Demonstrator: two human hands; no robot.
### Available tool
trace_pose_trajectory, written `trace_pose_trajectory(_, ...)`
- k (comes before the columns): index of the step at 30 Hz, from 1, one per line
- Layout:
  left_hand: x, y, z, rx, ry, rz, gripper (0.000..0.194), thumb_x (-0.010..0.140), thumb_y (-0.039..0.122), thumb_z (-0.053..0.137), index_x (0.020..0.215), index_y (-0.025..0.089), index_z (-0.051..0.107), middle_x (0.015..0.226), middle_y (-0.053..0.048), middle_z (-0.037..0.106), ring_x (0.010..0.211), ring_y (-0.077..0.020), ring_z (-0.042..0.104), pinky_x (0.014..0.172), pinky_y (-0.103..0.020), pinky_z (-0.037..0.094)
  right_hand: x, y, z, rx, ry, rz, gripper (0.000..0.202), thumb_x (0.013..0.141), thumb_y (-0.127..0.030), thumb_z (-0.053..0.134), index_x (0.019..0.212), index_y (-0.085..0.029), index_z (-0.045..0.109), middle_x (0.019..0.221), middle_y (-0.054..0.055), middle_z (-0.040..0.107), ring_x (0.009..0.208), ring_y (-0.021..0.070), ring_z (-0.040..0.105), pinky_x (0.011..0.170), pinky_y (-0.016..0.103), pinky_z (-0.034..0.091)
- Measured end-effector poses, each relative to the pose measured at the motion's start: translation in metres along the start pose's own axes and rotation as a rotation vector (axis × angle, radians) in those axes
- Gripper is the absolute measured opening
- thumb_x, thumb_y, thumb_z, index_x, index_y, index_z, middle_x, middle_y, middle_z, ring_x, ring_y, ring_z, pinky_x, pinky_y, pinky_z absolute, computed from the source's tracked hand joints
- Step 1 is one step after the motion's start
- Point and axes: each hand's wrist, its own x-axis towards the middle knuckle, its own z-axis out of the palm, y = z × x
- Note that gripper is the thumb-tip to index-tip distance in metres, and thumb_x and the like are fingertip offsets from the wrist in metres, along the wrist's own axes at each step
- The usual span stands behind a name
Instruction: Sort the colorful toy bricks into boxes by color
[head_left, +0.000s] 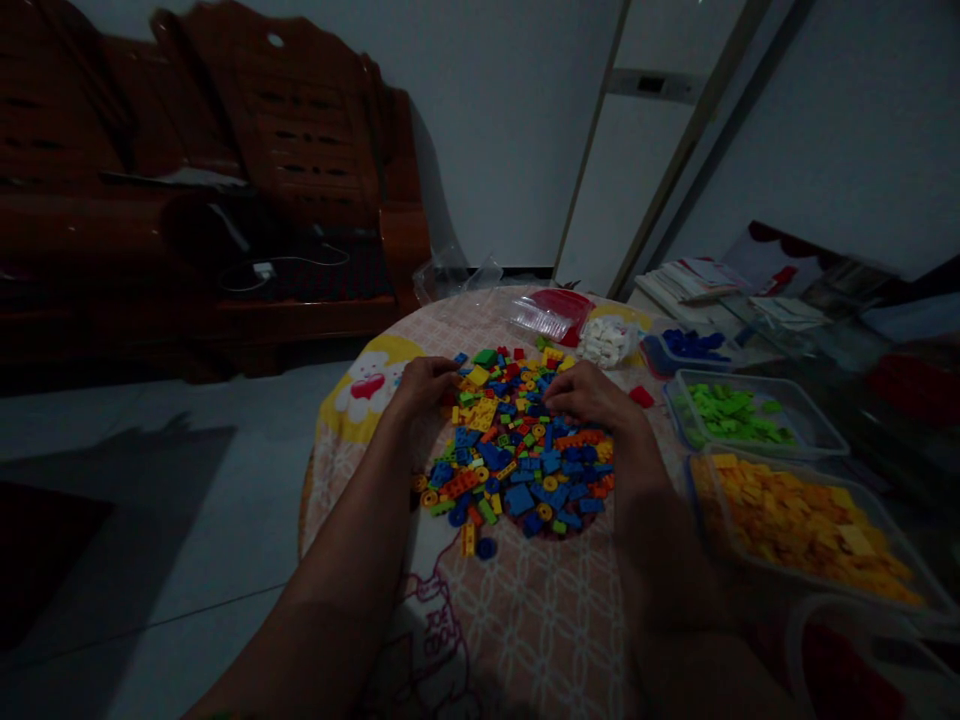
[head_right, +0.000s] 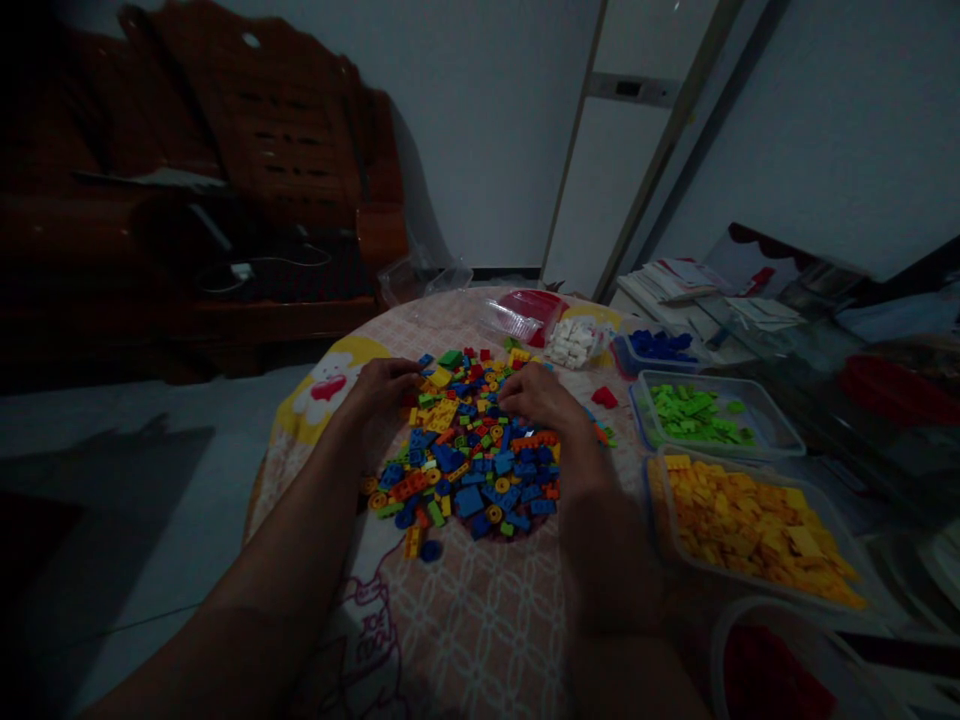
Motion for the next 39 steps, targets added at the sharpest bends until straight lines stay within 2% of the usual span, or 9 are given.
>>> trace_pose_trajectory(3, -0.001, 0.000, 0.001, -0.042, -0.004, -0.010, 0.022, 0.069, 0.029, 0.072, 0.089, 0.022, 0.078, 0.092, -0.010, 0.079, 0.090, -0.0281, 0.074, 0.079, -0.038, 0.058, 0.004, -0.014, 0.022, -0.248, -0.152, -0.066, 0.014, 0.074, -0.006, 0.068, 0.072, -0.016, 0.077, 0.058, -0.003, 0.067, 0.050, 0.0105, 0.059, 0.050, 0.020, 0.043)
trace_pose_trajectory(6, -0.002, 0.002, 0.002, -0.052, 0.005, -0.025, 0.022, 0.069, 0.028, 0.071, 0.088, 0.020, 0.078, 0.093, -0.010, 0.079, 0.091, -0.0281, 0.073, 0.079, -0.037, 0.058, 0.010, -0.019, 0.038, -0.485, -0.230, -0.166, 0.020, 0.072, -0.004, 0.072, 0.082, -0.019, 0.082, 0.076, 0.001, 0.076, 0.071, 0.0147, 0.068, 0.063, 0.021, 0.047)
trace_pose_trajectory(10, -0.002, 0.001, 0.003, -0.069, 0.008, -0.030, 0.028, 0.067, 0.032, 0.075, 0.091, 0.019, 0.079, 0.094, -0.010, 0.079, 0.092, -0.0291, 0.073, 0.078, -0.037, 0.059, 0.016, -0.017, 0.055, -0.729, -0.247, -0.161, 0.032, 0.073, -0.008, 0.074, 0.099, -0.023, 0.083, 0.103, 0.005, 0.080, 0.099, 0.0231, 0.071, 0.075, 0.025, 0.048)
trace_pose_trajectory(13, -0.002, 0.002, 0.002, -0.073, 0.002, -0.026, 0.030, 0.067, 0.034, 0.076, 0.092, 0.019, 0.079, 0.094, -0.010, 0.079, 0.090, -0.0288, 0.074, 0.078, -0.037, 0.059, 0.020, -0.013, 0.065, -0.806, -0.224, -0.160, 0.037, 0.074, -0.009, 0.073, 0.106, -0.025, 0.082, 0.112, 0.007, 0.079, 0.106, 0.0258, 0.070, 0.076, 0.026, 0.048)
trace_pose_trajectory(19, -0.004, 0.010, -0.001, 0.011, 0.007, -0.032, 0.025, 0.066, 0.033, 0.078, 0.088, 0.021, 0.080, 0.093, -0.007, 0.080, 0.095, -0.0302, 0.073, 0.084, -0.037, 0.057, 0.023, -0.008, 0.063, -0.782, -0.188, -0.174, 0.010, 0.081, -0.020, 0.070, 0.082, -0.016, 0.079, 0.094, 0.011, 0.078, 0.090, 0.0225, 0.070, 0.066, 0.025, 0.042)
trace_pose_trajectory(24, -0.004, 0.010, -0.003, 0.039, 0.013, 0.004, 0.019, 0.066, 0.031, 0.076, 0.084, 0.024, 0.079, 0.091, -0.007, 0.080, 0.095, -0.0308, 0.073, 0.084, -0.039, 0.057, 0.020, -0.007, 0.046, -0.452, -0.137, -0.161, 0.018, 0.085, -0.018, 0.067, 0.067, -0.015, 0.070, 0.062, 0.002, 0.068, 0.063, 0.0145, 0.064, 0.059, 0.023, 0.043)
trace_pose_trajectory(30, -0.001, 0.005, -0.002, 0.005, 0.010, 0.010, 0.021, 0.063, 0.037, 0.078, 0.080, 0.025, 0.078, 0.088, -0.009, 0.079, 0.091, -0.0313, 0.073, 0.077, -0.038, 0.056, 0.016, 0.001, 0.019, 0.120, 0.079, 0.027, 0.009, 0.082, -0.011, 0.063, 0.086, -0.015, 0.071, 0.055, -0.002, 0.065, 0.048, 0.0145, 0.064, 0.047, 0.022, 0.050)
trace_pose_trajectory(34, 0.003, -0.005, 0.000, -0.028, -0.003, 0.017, 0.031, 0.062, 0.045, 0.079, 0.085, 0.025, 0.080, 0.093, -0.011, 0.080, 0.093, -0.0324, 0.073, 0.080, -0.040, 0.057, 0.014, 0.021, -0.011, 0.389, 0.364, 0.094, 0.009, 0.077, -0.010, 0.068, 0.085, -0.014, 0.067, 0.056, -0.001, 0.066, 0.047, 0.0137, 0.065, 0.043, 0.021, 0.053)
trace_pose_trajectory(39, 0.005, -0.006, 0.000, -0.041, 0.002, -0.008, 0.037, 0.058, 0.048, 0.082, 0.087, 0.024, 0.080, 0.093, -0.011, 0.079, 0.095, -0.0339, 0.073, 0.075, -0.039, 0.058, 0.018, 0.071, -0.055, 0.639, 0.831, 0.082, 0.015, 0.071, -0.010, 0.069, 0.084, -0.015, 0.063, 0.065, 0.001, 0.066, 0.060, 0.0153, 0.071, 0.057, 0.024, 0.062)
